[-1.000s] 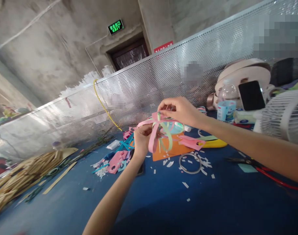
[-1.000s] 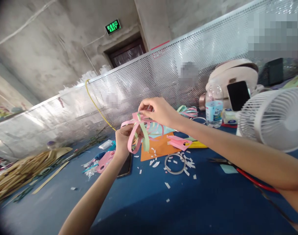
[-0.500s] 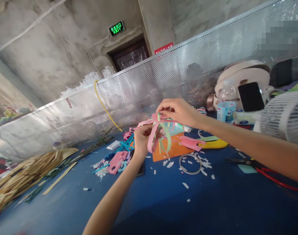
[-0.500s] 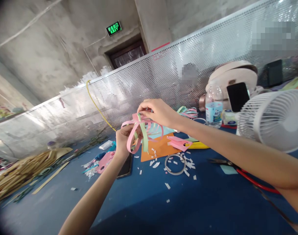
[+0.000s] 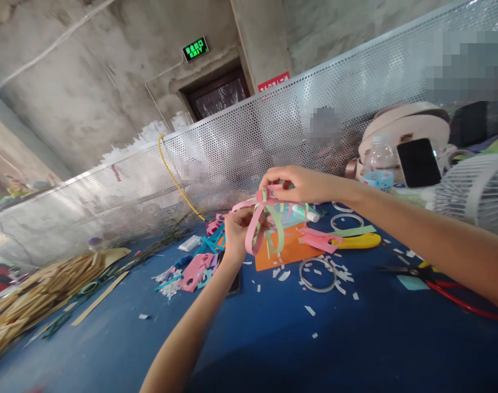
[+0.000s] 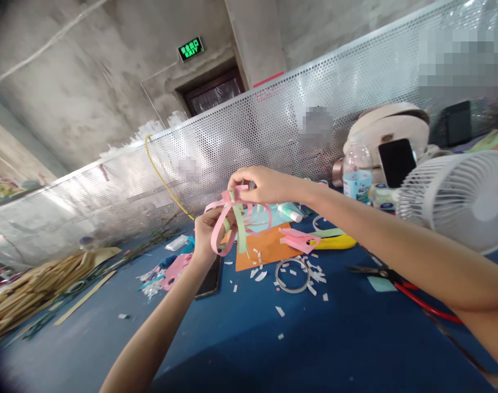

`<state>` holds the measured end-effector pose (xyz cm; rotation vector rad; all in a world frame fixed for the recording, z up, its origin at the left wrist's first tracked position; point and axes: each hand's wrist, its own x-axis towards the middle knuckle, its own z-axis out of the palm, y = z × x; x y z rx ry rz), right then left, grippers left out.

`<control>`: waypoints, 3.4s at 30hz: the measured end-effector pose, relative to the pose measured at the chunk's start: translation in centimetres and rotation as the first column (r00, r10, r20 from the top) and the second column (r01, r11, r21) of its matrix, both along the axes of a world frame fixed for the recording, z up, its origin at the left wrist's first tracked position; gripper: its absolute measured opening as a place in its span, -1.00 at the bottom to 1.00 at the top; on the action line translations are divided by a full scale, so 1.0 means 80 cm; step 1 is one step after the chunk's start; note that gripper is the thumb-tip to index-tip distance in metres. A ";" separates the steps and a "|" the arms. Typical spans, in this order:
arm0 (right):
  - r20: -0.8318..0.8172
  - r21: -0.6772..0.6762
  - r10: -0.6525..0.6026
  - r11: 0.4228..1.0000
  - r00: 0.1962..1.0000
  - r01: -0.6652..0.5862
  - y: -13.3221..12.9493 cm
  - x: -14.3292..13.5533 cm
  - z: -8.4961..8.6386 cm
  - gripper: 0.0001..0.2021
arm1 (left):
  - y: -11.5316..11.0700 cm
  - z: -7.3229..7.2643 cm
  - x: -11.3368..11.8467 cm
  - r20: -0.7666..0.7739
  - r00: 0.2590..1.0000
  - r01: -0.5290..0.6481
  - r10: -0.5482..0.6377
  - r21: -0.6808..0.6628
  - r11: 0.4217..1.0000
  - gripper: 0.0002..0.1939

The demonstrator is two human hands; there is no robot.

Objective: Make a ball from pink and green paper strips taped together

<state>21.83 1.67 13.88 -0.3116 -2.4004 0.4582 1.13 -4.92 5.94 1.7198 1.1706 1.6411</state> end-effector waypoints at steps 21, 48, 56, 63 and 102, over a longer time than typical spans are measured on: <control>-0.071 -0.210 0.106 0.971 0.992 -0.119 -0.006 0.005 0.013 -0.77 | -0.008 0.012 0.003 0.039 0.997 0.071 -0.072 0.018 0.997 -0.78; -0.270 -0.131 -0.101 0.989 0.957 0.067 -0.004 -0.022 -0.001 -0.86 | -0.010 0.007 -0.004 -0.067 0.998 0.013 -0.003 0.148 0.989 -0.81; -0.227 -0.093 -0.172 0.984 0.959 0.154 -0.009 -0.016 0.005 -0.86 | -0.009 0.010 0.018 0.273 0.950 0.161 -0.150 -0.021 0.987 -0.75; -0.239 -0.046 -0.245 0.969 0.940 0.241 -0.016 0.002 0.010 -0.86 | 0.000 0.013 0.027 0.459 0.858 0.323 -0.229 -0.137 0.936 -0.71; -0.110 -0.094 -0.245 0.967 0.963 0.235 -0.043 0.001 0.005 -0.81 | -0.013 0.012 0.039 0.482 0.871 0.165 -0.095 -0.105 0.981 -0.83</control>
